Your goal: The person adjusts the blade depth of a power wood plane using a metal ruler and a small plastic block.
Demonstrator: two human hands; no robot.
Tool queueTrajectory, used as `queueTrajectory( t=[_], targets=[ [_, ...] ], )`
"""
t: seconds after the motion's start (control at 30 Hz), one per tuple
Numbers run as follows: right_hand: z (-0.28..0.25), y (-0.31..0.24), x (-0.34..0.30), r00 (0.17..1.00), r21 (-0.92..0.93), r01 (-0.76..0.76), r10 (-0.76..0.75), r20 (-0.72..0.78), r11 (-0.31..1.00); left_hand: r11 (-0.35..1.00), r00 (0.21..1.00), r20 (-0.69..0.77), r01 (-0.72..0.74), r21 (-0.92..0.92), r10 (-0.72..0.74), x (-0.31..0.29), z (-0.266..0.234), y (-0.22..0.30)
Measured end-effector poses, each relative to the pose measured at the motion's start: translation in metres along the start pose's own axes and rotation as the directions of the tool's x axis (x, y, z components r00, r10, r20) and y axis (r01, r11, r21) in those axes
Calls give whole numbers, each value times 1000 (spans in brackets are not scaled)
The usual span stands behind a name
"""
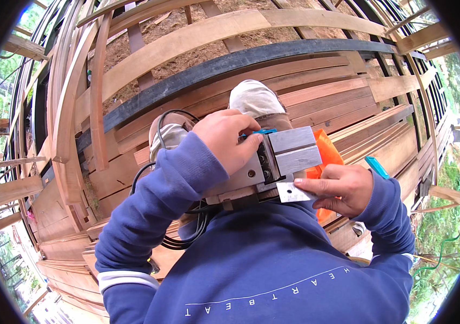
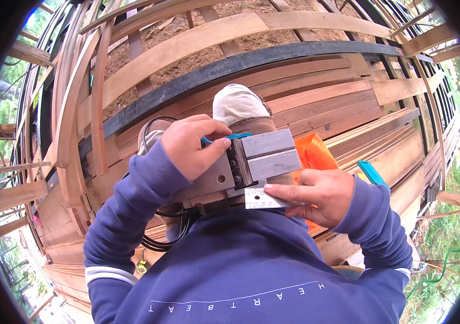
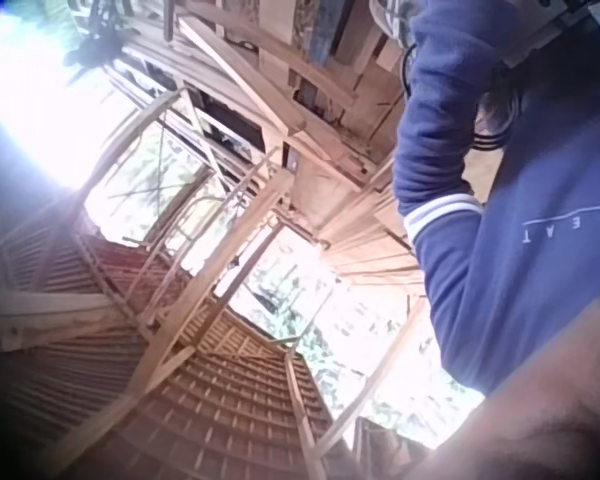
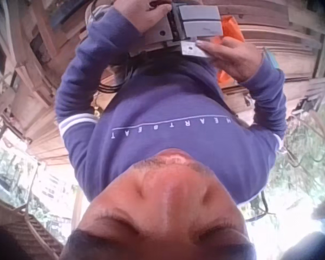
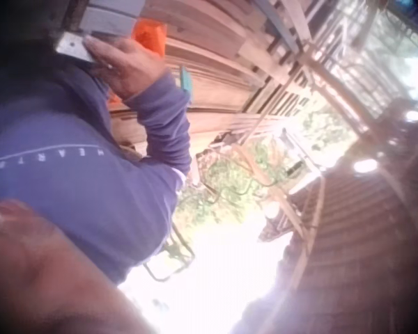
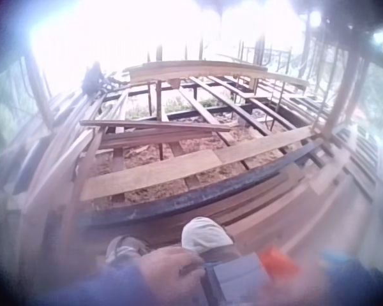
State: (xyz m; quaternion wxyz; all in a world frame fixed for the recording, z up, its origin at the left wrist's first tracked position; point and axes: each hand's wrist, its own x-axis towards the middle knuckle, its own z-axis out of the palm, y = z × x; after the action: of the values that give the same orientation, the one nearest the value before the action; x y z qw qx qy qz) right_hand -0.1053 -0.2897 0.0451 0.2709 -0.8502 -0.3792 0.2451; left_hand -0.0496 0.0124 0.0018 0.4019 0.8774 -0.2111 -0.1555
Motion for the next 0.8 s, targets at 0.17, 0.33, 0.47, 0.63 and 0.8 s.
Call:
queueTrajectory(
  t=[0.17,0.33,0.47,0.63,0.8],
  targets=[
    [-5,-14,1,992,-85,-97,103,75,992,999,999,-49,-14,41,16,-2,11,-2],
    [-6,-11,5,985,-141,-128,142,95,982,999,998,-46,-30,19,31,-1,14,-5],
    [4,-2,7,999,-52,-42,42,2,998,998,997,-62,-52,17,53,-2,15,-6],
    [9,3,4,999,-28,-40,40,0,999,999,997,-65,-40,15,41,-3,13,-1],
    [14,14,1,997,20,-4,5,-73,1000,999,998,-60,-15,36,18,-3,14,-3]
  ],
)
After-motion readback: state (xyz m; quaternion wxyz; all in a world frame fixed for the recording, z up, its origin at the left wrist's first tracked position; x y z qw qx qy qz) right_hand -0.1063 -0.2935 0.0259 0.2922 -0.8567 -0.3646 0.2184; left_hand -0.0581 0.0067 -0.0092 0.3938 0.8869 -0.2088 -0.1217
